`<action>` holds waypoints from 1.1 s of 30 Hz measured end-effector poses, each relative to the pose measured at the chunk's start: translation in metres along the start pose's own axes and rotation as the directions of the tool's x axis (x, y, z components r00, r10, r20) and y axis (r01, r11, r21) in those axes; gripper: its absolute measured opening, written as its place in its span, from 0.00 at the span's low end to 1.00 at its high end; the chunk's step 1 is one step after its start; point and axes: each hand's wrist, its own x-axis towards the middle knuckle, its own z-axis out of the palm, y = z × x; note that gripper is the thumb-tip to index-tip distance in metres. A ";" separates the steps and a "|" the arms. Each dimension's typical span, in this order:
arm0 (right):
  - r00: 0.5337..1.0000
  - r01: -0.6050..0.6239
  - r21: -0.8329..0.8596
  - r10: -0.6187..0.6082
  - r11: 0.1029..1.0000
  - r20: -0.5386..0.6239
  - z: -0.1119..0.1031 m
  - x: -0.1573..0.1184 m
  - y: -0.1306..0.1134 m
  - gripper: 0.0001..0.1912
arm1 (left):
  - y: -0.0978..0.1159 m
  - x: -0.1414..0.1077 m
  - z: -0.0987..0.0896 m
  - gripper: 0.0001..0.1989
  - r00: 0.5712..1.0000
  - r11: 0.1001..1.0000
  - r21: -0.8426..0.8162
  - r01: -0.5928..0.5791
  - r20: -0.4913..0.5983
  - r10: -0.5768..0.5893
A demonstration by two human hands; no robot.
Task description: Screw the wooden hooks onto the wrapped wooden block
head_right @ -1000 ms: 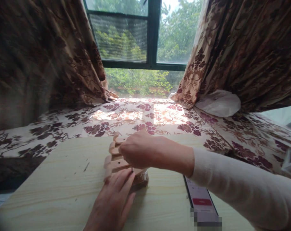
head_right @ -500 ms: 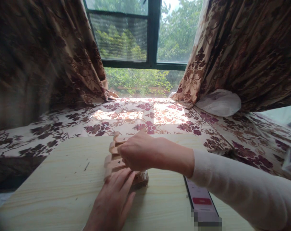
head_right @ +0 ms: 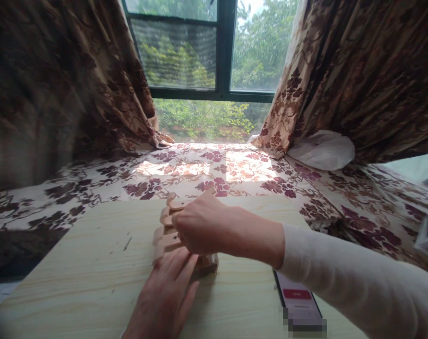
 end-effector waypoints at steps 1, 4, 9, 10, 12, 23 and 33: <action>1.000 -0.007 -0.001 0.007 1.000 0.002 -0.001 0.000 0.000 0.09 | 0.000 0.000 0.000 0.21 1.000 1.000 -0.006 0.003 0.005 -0.003; 1.000 0.016 0.029 -0.016 0.999 -0.013 -0.008 -0.004 0.000 0.06 | 0.000 0.002 -0.001 0.21 0.999 0.999 -0.041 0.029 0.018 -0.028; 0.995 0.078 0.066 -0.073 0.995 -0.074 -0.006 -0.004 -0.001 0.08 | 0.003 0.002 -0.002 0.21 0.997 0.995 -0.075 0.061 0.043 -0.058; 0.993 0.072 0.062 -0.066 0.995 -0.095 -0.002 -0.003 -0.001 0.08 | 0.002 0.002 -0.002 0.21 0.998 0.997 -0.060 0.048 0.042 -0.046; 0.991 0.041 0.063 -0.033 0.997 -0.129 0.007 0.000 -0.001 0.08 | 0.001 0.001 -0.002 0.22 0.999 0.999 -0.033 0.015 0.039 -0.014; 0.995 -0.014 0.092 0.022 0.996 -0.092 0.006 -0.011 0.003 0.10 | 0.002 0.002 0.001 0.21 1.000 0.999 0.039 -0.027 -0.011 0.028; 0.987 -0.091 0.028 0.094 0.995 -0.129 0.010 -0.005 0.003 0.09 | 0.000 0.001 -0.001 0.22 1.000 0.999 0.032 -0.026 0.007 0.026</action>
